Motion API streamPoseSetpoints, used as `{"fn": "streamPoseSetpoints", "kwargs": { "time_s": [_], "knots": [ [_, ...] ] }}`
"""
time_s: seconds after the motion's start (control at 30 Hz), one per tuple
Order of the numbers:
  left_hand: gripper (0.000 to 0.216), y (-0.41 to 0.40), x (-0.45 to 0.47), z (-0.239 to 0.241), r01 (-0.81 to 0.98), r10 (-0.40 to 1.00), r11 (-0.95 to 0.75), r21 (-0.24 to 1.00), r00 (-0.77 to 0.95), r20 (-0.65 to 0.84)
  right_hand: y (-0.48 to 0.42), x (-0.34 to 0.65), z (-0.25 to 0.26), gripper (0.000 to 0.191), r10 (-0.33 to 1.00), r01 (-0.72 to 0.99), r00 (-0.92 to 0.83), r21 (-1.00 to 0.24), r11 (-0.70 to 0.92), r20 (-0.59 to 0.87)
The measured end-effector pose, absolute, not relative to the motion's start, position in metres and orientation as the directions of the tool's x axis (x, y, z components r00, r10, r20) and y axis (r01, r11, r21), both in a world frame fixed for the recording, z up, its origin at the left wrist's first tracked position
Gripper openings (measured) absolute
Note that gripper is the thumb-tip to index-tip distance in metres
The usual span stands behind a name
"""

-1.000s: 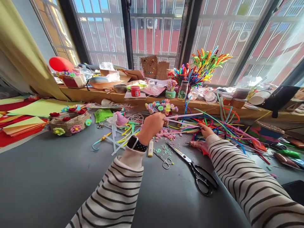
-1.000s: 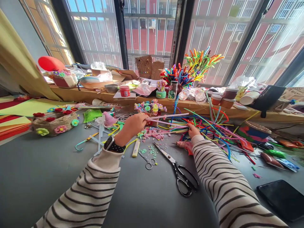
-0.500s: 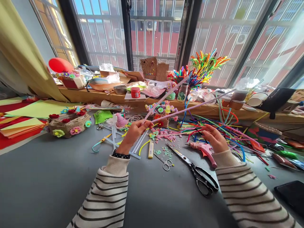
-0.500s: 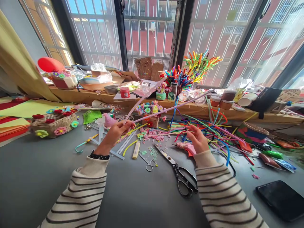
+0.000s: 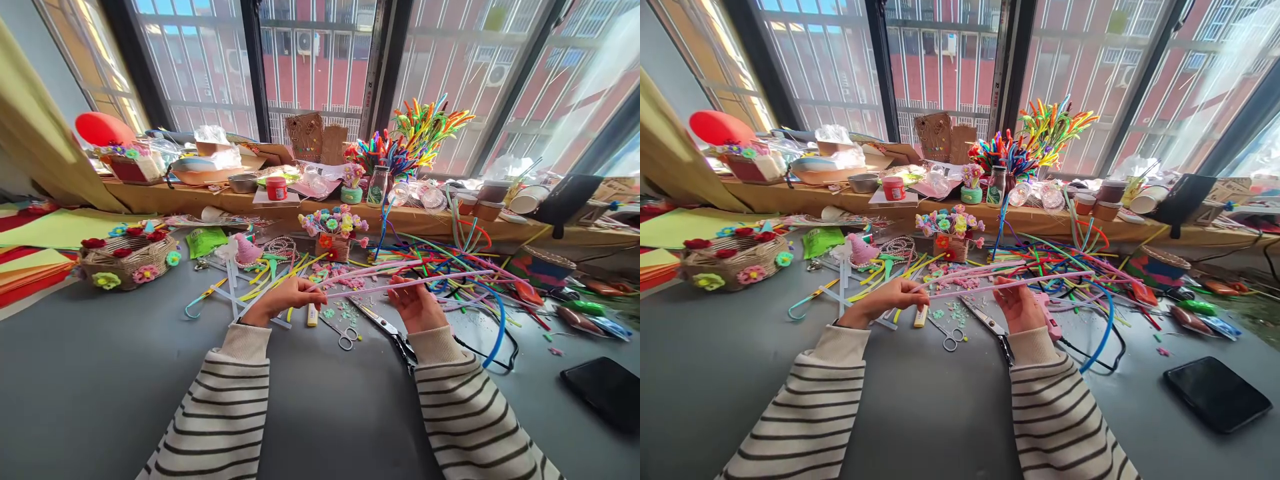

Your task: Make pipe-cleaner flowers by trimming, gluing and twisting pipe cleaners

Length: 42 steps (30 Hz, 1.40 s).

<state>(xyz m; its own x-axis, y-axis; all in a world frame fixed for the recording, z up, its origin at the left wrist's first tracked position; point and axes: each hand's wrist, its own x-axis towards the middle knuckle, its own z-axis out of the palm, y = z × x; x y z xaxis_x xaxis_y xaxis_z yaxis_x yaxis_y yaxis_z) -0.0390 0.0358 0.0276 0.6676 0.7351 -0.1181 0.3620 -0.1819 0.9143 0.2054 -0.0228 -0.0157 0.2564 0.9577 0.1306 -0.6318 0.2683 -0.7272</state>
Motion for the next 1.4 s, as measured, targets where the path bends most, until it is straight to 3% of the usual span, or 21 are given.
{"fn": "streamPoseSetpoints", "kwargs": {
  "time_s": [0.23,0.33,0.57,0.77,0.93,1.2,1.4],
  "knots": [
    [0.026,0.036,-0.038,0.025,0.349,0.802,-0.109,0.931,0.584,-0.125,-0.026,0.212,-0.019,0.017,0.969,-0.724,0.197,-0.644,0.247,0.15],
    [0.029,0.036,-0.037,0.024,0.32,0.821,-0.058,0.946,0.554,-0.137,-0.028,0.219,-0.02,0.027,0.966,-0.708,0.172,-0.657,0.258,0.194],
    [0.028,0.04,-0.033,0.019,0.208,0.851,-0.03,0.978,0.518,-0.084,-0.031,0.215,-0.02,0.021,0.958,-0.655,0.227,-0.701,0.281,0.173],
    [0.026,0.041,-0.026,0.015,0.094,0.957,-0.104,0.99,0.28,0.074,-0.032,0.182,-0.025,0.026,0.973,-0.384,0.139,-0.896,0.224,0.183],
    [0.029,0.037,-0.021,0.012,0.166,0.955,-0.242,0.956,0.215,0.205,-0.033,0.161,-0.032,0.03,0.979,-0.094,0.146,-0.983,0.158,0.143],
    [0.027,0.031,-0.015,0.014,0.121,0.932,-0.287,0.95,0.262,0.249,-0.04,0.145,-0.035,0.034,0.986,-0.012,0.107,-0.991,0.131,0.129],
    [0.04,0.032,-0.016,0.013,0.06,0.922,-0.304,0.951,0.271,0.277,-0.039,0.144,-0.039,0.035,0.984,0.013,0.122,-0.991,0.132,0.132]
  ]
}}
